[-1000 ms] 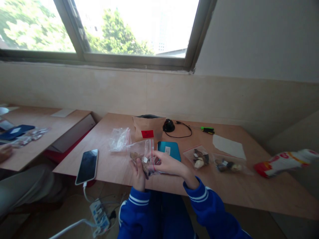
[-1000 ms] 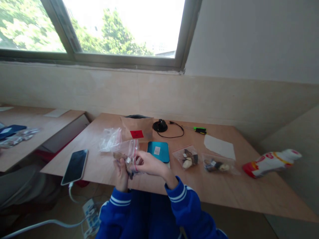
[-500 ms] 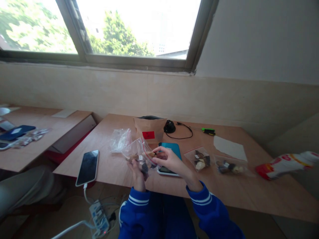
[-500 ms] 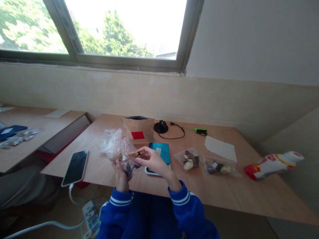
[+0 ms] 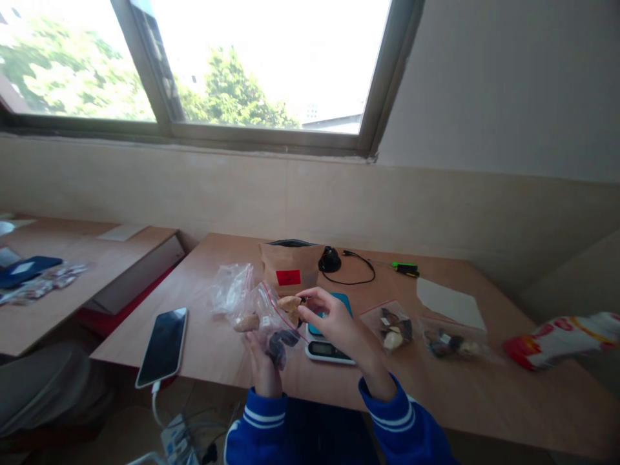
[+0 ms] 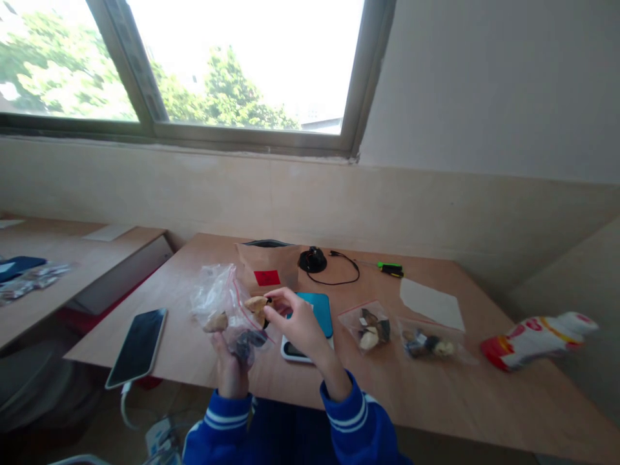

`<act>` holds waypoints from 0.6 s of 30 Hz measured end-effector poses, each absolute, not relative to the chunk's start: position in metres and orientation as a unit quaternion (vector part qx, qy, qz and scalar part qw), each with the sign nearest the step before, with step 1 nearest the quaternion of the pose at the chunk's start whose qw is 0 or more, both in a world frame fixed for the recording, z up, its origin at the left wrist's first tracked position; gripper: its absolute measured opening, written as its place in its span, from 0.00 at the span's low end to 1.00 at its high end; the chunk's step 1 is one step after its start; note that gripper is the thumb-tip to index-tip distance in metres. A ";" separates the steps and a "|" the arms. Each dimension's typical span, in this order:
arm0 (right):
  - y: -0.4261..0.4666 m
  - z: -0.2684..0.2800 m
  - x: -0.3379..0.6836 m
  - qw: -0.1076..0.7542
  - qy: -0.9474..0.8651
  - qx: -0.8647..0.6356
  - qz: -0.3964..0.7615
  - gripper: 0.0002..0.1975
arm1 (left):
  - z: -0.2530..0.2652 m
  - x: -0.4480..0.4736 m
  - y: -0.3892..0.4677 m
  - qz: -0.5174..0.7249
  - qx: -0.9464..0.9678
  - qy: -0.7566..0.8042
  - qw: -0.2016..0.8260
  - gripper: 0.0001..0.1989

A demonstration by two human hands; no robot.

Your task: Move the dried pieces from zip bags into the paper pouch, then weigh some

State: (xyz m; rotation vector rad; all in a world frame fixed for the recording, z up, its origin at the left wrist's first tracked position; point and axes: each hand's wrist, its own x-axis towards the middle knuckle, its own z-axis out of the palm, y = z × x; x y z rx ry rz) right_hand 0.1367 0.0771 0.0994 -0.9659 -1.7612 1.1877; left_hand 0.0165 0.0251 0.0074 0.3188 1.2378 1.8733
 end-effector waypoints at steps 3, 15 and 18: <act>0.096 0.111 0.134 0.445 -0.704 -0.393 0.390 0.12 | 0.009 0.013 0.028 0.748 0.130 0.483 0.437 0.33; 0.222 0.143 0.112 0.488 -0.792 -0.315 0.190 0.09 | 0.007 0.006 0.026 0.742 0.114 0.503 0.427 0.34; 0.221 0.137 0.109 0.452 -0.829 -0.293 0.152 0.08 | 0.006 0.003 0.026 0.740 0.106 0.504 0.433 0.34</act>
